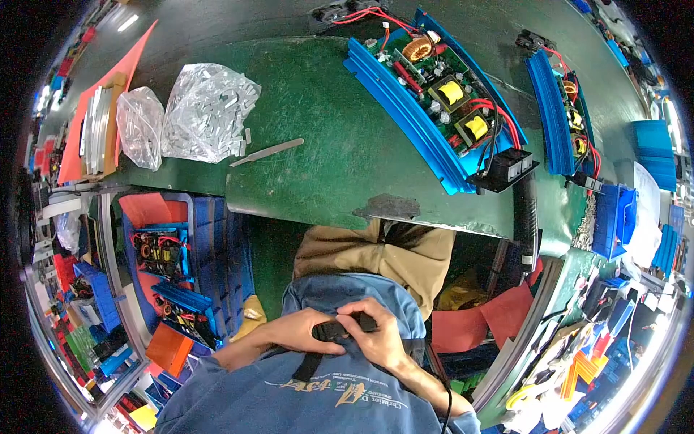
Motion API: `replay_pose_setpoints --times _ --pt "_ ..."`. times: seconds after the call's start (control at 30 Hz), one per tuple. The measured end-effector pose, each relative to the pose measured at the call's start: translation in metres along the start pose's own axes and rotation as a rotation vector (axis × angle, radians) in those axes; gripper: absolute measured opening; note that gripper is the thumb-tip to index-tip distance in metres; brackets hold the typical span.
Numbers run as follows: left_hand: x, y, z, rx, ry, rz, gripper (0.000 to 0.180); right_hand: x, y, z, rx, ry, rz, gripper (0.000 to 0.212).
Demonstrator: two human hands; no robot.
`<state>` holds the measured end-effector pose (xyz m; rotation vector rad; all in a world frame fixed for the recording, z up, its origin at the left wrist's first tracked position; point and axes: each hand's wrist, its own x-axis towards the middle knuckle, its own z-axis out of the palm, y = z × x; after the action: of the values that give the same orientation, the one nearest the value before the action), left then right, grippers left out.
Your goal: Assembling components and casing for power inverters at a manufacturing workstation.
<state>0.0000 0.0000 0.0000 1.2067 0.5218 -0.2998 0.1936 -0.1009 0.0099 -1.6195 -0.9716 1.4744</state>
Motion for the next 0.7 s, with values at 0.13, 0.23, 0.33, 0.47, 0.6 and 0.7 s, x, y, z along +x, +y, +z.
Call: replay_pose_setpoints --times 0.13,0.23,0.33,0.47,0.6,0.7 --pt "0.008 -0.007 -0.001 0.061 0.162 0.090 0.049 0.007 -0.005 -0.004 0.028 0.023 0.106 0.023" --pt "0.014 -0.016 -0.009 0.080 0.243 0.033 0.049 0.025 -0.020 -0.032 -0.097 0.160 0.199 0.029" --pt "0.023 -0.014 -0.011 0.189 0.311 0.075 0.050 0.040 -0.023 -0.101 -0.347 0.569 -0.121 0.020" --pt "0.033 -0.006 -0.013 0.265 0.217 0.176 0.047 0.031 -0.093 -0.164 -0.082 1.120 -0.386 0.016" --pt "0.051 -0.004 -0.002 0.455 0.063 0.371 0.045 0.049 -0.170 -0.184 0.147 1.298 -0.956 0.025" --pt "0.071 -0.011 0.007 0.572 -0.014 0.488 0.041 0.080 -0.253 -0.159 0.208 1.210 -1.178 0.026"
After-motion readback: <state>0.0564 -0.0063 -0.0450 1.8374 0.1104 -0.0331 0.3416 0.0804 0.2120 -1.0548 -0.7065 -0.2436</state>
